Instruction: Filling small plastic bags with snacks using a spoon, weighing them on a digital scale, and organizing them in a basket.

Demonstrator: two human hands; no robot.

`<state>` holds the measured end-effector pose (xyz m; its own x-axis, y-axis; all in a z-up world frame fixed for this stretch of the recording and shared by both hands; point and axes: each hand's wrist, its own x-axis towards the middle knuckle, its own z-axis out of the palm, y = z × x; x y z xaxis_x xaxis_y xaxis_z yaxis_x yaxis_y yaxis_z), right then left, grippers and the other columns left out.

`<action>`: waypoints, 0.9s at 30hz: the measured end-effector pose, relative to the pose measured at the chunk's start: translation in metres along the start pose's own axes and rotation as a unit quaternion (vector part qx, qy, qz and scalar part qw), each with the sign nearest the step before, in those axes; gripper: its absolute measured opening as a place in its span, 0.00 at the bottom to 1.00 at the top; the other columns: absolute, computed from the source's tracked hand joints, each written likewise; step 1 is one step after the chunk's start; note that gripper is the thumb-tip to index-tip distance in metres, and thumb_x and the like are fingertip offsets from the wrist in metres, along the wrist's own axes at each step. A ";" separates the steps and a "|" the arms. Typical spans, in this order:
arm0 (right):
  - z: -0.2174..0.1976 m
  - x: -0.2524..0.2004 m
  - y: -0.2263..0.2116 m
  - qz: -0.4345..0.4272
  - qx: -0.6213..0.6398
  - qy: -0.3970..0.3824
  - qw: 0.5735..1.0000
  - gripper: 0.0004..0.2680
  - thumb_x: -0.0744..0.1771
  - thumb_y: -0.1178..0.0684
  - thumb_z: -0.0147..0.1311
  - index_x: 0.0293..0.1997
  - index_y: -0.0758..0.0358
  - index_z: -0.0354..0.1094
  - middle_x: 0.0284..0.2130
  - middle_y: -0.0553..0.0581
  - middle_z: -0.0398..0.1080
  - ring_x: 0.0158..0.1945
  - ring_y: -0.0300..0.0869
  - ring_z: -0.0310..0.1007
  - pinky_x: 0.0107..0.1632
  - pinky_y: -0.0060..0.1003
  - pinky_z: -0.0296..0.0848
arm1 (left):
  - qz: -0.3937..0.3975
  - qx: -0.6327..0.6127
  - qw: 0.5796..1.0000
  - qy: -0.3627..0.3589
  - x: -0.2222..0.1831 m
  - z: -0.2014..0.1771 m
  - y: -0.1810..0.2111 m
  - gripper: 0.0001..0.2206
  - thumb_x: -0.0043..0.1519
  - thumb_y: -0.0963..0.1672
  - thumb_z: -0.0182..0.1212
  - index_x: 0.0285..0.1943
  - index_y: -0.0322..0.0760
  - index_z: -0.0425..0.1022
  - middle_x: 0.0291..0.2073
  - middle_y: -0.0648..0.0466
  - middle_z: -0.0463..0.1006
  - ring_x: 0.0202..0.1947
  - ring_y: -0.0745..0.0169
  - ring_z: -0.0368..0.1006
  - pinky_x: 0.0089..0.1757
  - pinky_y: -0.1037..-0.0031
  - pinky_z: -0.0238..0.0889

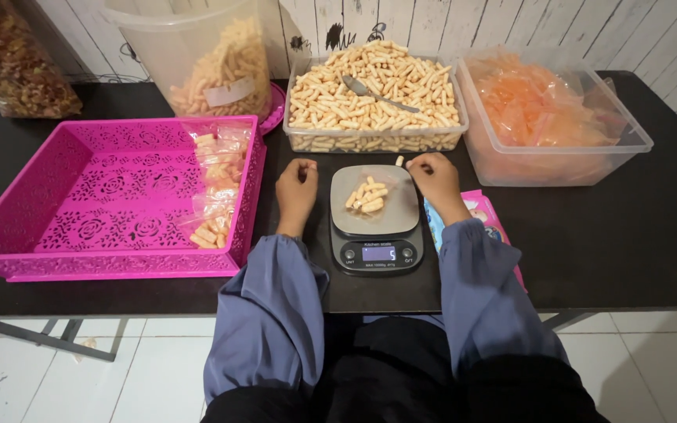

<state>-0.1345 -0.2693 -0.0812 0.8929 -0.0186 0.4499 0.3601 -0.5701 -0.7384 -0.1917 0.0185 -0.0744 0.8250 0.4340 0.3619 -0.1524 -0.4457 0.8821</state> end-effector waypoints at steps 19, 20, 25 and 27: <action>-0.013 0.007 -0.096 -0.054 0.241 -0.162 0.955 0.04 0.66 0.58 0.60 0.43 0.60 0.73 0.45 0.55 0.75 0.44 0.35 0.74 0.50 0.32 0.73 | 0.051 -0.208 0.961 -0.177 -0.009 0.016 0.059 0.21 0.57 0.46 0.72 0.58 0.35 0.77 0.46 0.38 0.80 0.49 0.45 0.77 0.51 0.57 0.69; -0.014 0.008 -0.105 -0.063 0.235 -0.159 0.957 0.04 0.66 0.57 0.60 0.43 0.60 0.73 0.40 0.54 0.75 0.41 0.34 0.74 0.48 0.30 0.73 | 0.056 -0.220 0.958 -0.172 -0.005 0.021 0.056 0.18 0.58 0.46 0.71 0.56 0.37 0.78 0.42 0.41 0.81 0.45 0.52 0.76 0.48 0.60 0.70; -0.005 0.011 -0.132 -0.012 0.319 -0.171 0.932 0.06 0.66 0.58 0.60 0.44 0.66 0.70 0.31 0.57 0.75 0.33 0.37 0.79 0.39 0.26 0.79 | 0.017 -0.292 0.950 -0.110 0.001 0.019 0.056 0.09 0.59 0.43 0.67 0.46 0.34 0.81 0.30 0.50 0.79 0.28 0.66 0.73 0.28 0.78 0.71; 0.009 0.016 -0.127 0.029 0.363 -0.163 0.917 0.11 0.65 0.60 0.62 0.50 0.67 0.66 0.33 0.57 0.74 0.32 0.38 0.79 0.35 0.27 0.80 | -0.006 -0.327 0.941 -0.092 0.004 0.019 0.052 0.09 0.59 0.43 0.68 0.44 0.32 0.80 0.29 0.50 0.77 0.27 0.68 0.72 0.25 0.80 0.70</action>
<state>-0.1636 -0.1900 0.0158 0.9072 0.2815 0.3126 0.2892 0.1223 -0.9494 -0.1861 -0.0179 -0.0333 0.8993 0.2670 0.3462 -0.3958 0.1606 0.9042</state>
